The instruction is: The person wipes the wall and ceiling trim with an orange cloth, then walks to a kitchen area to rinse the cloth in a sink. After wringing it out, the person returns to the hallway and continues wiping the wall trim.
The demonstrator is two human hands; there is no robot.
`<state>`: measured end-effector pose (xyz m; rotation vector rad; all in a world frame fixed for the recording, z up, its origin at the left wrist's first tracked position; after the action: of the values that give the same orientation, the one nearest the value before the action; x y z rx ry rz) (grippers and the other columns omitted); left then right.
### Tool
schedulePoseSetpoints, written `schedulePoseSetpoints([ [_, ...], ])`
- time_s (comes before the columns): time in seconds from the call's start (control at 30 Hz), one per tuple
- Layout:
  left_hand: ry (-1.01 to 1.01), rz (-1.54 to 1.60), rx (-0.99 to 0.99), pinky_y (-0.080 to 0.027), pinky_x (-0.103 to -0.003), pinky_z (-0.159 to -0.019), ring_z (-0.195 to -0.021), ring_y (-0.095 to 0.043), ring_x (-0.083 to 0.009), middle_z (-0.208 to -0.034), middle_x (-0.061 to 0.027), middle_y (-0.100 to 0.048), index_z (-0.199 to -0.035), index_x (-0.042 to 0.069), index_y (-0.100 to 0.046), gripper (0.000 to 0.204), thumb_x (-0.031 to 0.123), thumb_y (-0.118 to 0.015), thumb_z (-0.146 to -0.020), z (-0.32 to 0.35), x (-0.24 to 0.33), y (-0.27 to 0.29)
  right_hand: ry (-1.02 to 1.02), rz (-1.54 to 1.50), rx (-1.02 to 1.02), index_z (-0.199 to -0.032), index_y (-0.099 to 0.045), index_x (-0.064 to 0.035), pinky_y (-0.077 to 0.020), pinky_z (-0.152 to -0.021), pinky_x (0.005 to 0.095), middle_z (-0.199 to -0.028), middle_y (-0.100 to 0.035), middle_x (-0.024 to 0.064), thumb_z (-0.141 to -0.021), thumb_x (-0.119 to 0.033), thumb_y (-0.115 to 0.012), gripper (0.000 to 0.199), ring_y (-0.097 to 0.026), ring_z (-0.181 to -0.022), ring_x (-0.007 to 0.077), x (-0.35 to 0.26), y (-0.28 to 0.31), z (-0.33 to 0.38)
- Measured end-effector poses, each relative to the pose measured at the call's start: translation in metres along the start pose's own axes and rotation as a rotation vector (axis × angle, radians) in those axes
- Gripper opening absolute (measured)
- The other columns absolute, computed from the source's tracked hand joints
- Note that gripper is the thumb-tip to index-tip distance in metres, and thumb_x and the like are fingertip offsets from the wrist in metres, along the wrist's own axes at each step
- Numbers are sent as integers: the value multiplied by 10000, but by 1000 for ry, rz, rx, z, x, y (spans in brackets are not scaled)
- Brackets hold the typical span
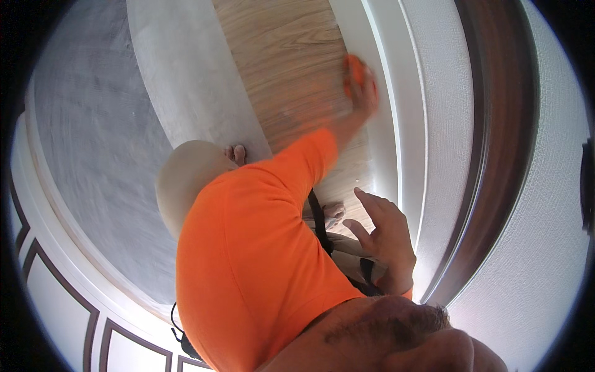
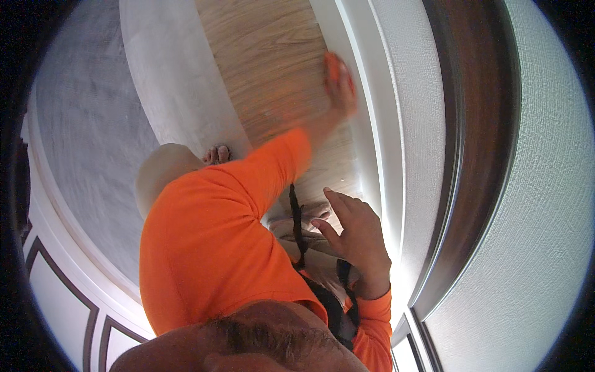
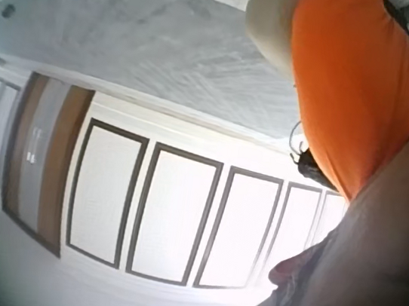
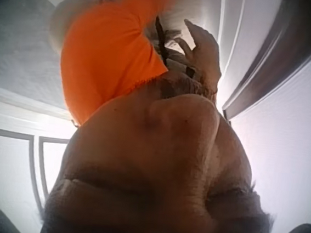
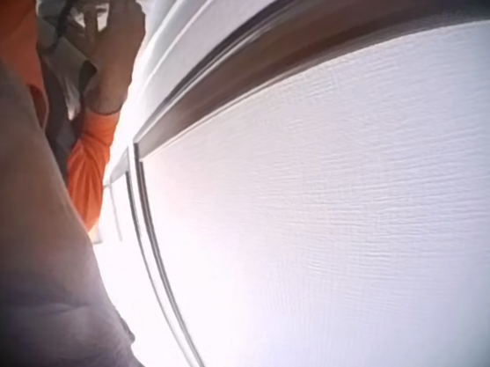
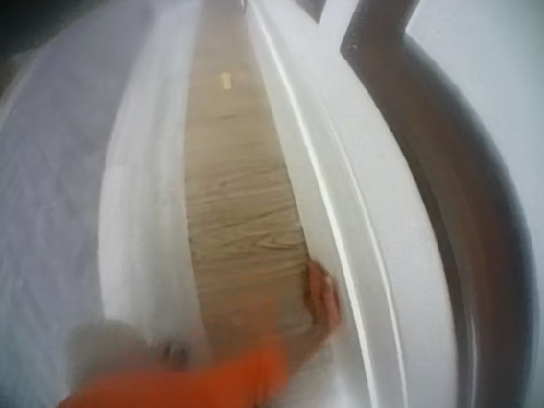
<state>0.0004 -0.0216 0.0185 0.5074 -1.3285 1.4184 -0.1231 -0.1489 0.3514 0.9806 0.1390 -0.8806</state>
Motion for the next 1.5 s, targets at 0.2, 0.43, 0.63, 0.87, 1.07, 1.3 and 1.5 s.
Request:
schedulePoseSetpoints([
  [0.2,-17,131,-11,-353,-383,-1076,-1245,-466,-210,-1311,-106,-512,-1589,69,-208,638,378,-413,-1069,-83,62,-5,7,15,24,-1372,-552,-41,-502,-935,436,-1237,-658,184,-887,-353,-734,605,-643,-1086,360,9,2,12],
  [0.43,-204,277,-22,-364,-352,-1032,-1179,-480,-176,-1310,-76,-508,-1547,55,-286,650,473,-405,-1063,-181,47,9,-19,23,72,-1361,-562,-41,-499,-936,442,-1239,-656,180,-880,-344,-739,596,-642,-1088,362,7,-11,11],
  [0.63,-142,-245,-9,22,-441,-1243,-1559,50,-260,-1697,-103,29,-1603,20,-48,758,503,-291,-1072,82,-42,2,126,58,52,-1351,-564,-28,-498,-909,438,-1247,-650,180,-883,-344,-734,589,-642,-1064,362,-5,1,3],
  [0.87,-223,11,-41,-420,-367,-838,-954,-514,-145,-1034,-29,-539,-1161,57,-513,434,462,-378,-1090,-162,72,-12,28,21,38,-1351,-569,-42,-501,-902,437,-1229,-662,180,-857,-322,-763,600,-645,-1045,362,-15,5,10],
  [1.07,-70,380,-100,-438,-356,-892,-992,-513,-146,-1088,-23,-531,-1325,45,-484,444,415,-431,-1085,-129,38,-18,47,44,55,-1362,-554,-41,-499,-906,438,-1239,-654,177,-868,-334,-746,606,-642,-1056,365,-13,0,18],
  [1.3,181,-262,-25,-13,-438,-1250,-1555,16,-319,-1680,-177,-9,-1598,19,-11,827,588,-259,-1052,134,-6,-24,138,12,11,-1375,-535,-35,-495,-911,440,-1251,-642,180,-885,-347,-718,610,-631,-1069,370,-6,-7,11],
  [1.5,11,-104,-77,-330,-357,-1094,-1267,-437,-229,-1427,-118,-443,-1586,38,-191,788,586,-360,-1045,-108,147,-39,89,7,22,-1379,-535,-42,-493,-918,444,-1242,-647,186,-891,-351,-713,604,-628,-1085,361,0,-19,22],
])
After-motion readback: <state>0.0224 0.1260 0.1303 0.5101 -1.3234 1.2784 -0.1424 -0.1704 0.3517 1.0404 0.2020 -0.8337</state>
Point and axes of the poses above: each hand's wrist, its own z-axis away from the middle knuckle, its own y-axis out of the back of the hand, x = y × z, the point moved 2 cm from there along -z, towards the middle knuckle
